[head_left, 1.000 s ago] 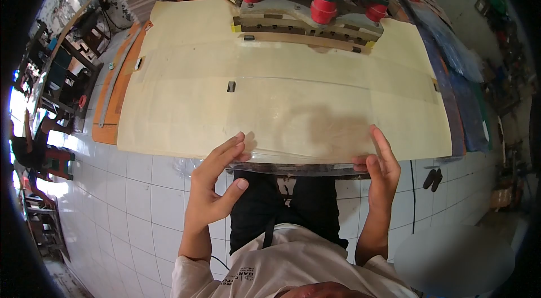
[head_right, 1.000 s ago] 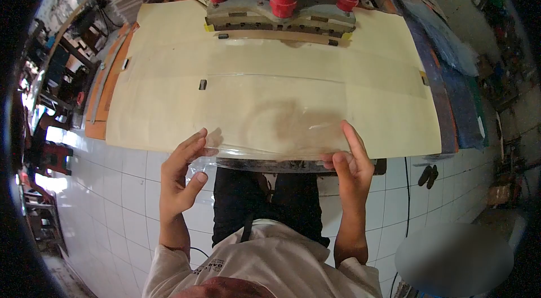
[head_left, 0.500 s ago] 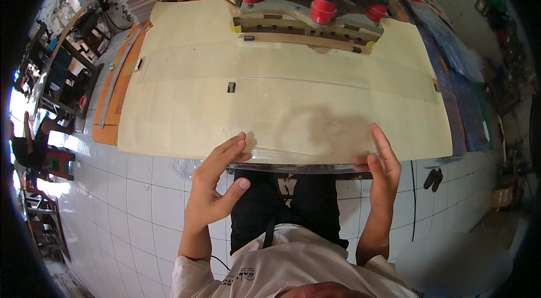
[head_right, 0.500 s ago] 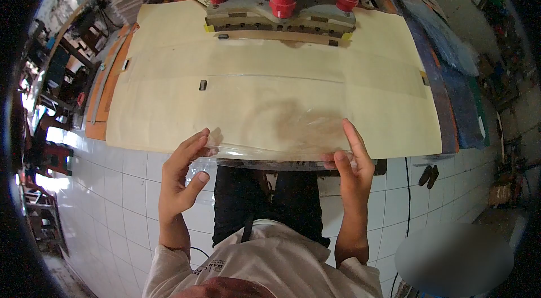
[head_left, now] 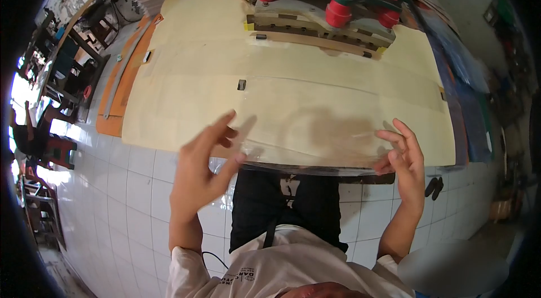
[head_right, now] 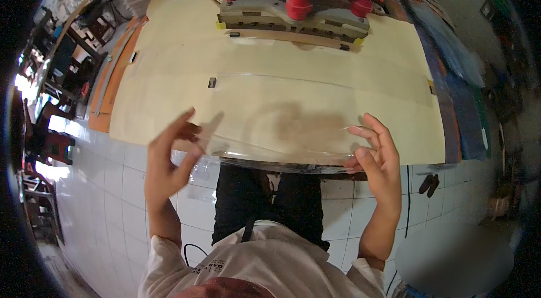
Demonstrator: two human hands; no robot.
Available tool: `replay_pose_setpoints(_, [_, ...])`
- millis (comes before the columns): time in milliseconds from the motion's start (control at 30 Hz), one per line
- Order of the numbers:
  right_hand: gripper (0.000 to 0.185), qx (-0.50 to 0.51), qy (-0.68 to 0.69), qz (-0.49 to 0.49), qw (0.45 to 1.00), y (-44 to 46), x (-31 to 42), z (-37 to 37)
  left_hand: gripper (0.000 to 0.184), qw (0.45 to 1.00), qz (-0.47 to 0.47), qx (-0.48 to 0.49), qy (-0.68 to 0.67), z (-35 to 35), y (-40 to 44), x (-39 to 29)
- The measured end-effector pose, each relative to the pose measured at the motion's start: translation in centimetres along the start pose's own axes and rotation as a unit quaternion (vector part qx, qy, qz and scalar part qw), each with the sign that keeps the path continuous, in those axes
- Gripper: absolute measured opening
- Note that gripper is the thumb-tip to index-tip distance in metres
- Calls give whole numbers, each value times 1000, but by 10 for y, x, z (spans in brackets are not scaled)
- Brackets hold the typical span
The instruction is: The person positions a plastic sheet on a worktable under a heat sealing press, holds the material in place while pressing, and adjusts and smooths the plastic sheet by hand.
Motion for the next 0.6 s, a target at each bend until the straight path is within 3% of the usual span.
replay_pose_setpoints(33, [57, 7, -21, 0, 1000, 5, 3, 0, 51, 998, 10, -47, 33, -11, 9, 1])
replay_pose_setpoints(67, [57, 12, -21, -1, 1000, 11, 3, -3, 46, 996, 17, -80, 35, -21, 19, 2])
replay_pose_setpoints(167, [41, 52, -63, 14, 997, 33, 1, -8, 36, 992, 28, -101, 68, -37, 62, 7])
replay_pose_setpoints(300, [38, 71, -54, 76, 993, 72, 1, -13, 25, 986, 81, 61, 130, -4, 132, 30])
replay_pose_setpoints(400, [36, 128, 3, 92, 987, 107, -12, -17, 25, 976, 103, 107, 156, 17, 171, 67])
replay_pose_setpoints(600, [30, 89, -36, 80, 992, 134, -33, -26, 17, 993, 77, 83, 45, 25, 176, 101])
Point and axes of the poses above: each hand's wrist, its own y-axis towards the middle knuckle, its own z-axis out of the palm, x = y × z, the point moved 10 cm from there along y, towards the middle knuckle, and after that the axes turned 1 degree about -z, right-handed, at the moved point
